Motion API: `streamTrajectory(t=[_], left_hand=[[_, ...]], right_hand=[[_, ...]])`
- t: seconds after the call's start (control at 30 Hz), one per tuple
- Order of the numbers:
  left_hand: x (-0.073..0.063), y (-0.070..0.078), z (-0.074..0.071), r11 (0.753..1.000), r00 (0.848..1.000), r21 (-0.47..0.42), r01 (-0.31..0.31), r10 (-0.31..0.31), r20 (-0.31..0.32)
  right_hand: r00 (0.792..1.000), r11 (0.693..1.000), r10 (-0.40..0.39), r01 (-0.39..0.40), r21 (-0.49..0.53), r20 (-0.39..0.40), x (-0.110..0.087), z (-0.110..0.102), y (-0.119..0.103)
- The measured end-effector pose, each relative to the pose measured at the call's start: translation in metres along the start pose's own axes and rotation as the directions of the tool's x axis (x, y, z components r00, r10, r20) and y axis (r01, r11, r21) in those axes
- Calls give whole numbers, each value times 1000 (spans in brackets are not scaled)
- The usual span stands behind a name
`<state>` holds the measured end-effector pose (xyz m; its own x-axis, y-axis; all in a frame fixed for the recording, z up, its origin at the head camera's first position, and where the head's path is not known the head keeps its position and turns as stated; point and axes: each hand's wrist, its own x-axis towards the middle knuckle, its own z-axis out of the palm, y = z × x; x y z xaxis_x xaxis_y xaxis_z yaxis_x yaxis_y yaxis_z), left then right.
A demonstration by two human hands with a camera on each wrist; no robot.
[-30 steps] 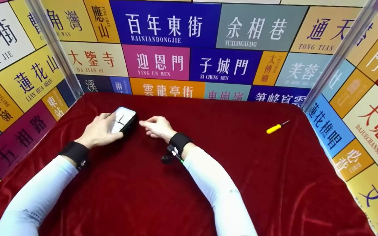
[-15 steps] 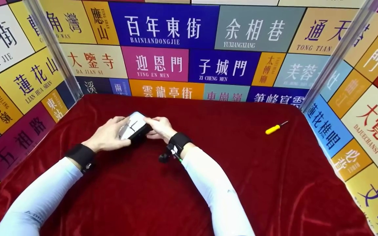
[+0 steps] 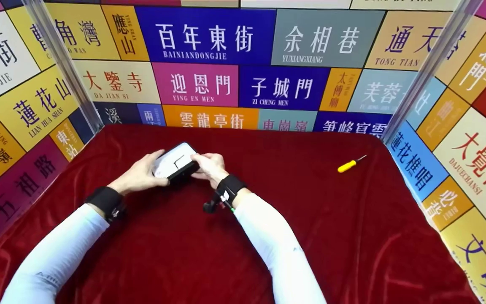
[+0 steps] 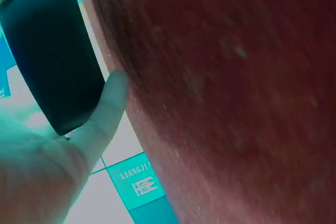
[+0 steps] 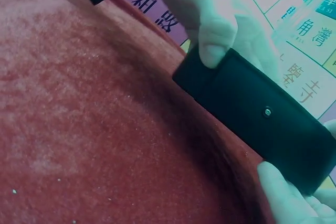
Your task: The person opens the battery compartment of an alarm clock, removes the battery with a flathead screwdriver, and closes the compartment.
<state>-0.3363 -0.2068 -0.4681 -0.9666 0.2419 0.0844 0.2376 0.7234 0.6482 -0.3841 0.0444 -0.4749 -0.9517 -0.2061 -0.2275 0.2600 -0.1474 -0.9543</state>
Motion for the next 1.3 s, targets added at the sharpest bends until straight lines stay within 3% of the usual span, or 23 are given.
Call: streamTrajectory(t=[0.07, 0.1, 0.17, 0.23, 0.47, 0.57, 0.63, 0.77, 0.97, 1.3], left_hand=[[2, 1, 1, 987, 996, -134, 84, -82, 19], [2, 2, 1, 970, 992, -207, 128, -124, 34], [4, 5, 3, 915, 979, -349, 205, -192, 72], [6, 7, 4, 838, 963, -476, 267, -242, 115], [13, 13, 8, 606, 932, -709, 360, -267, 245], [15, 16, 10, 542, 928, -755, 370, -260, 268], [17, 20, 12, 524, 928, -769, 367, -260, 266], [21, 26, 17, 511, 928, -778, 365, -273, 255], [28, 35, 25, 451, 921, -813, 368, -296, 253], [34, 56, 33, 444, 935, -828, 341, -251, 251]], right_hand=[[1000, 1000, -15, 15, 21, -27, 0, -2, 0], [999, 999, -22, 24, 31, -37, 0, -3, 0], [998, 998, -35, 37, 50, -53, 0, -5, 0], [997, 997, -40, 44, 67, -65, 0, -7, 0], [995, 991, -27, 40, 127, -99, -2, -16, -1], [994, 989, -29, 44, 141, -108, -4, -19, -3], [994, 988, -30, 46, 147, -107, -6, -22, -4], [994, 987, -25, 41, 154, -104, -8, -26, -5], [993, 988, -28, 45, 145, -115, -13, -38, -7], [993, 991, -54, 67, 119, -109, -26, -65, -16]])
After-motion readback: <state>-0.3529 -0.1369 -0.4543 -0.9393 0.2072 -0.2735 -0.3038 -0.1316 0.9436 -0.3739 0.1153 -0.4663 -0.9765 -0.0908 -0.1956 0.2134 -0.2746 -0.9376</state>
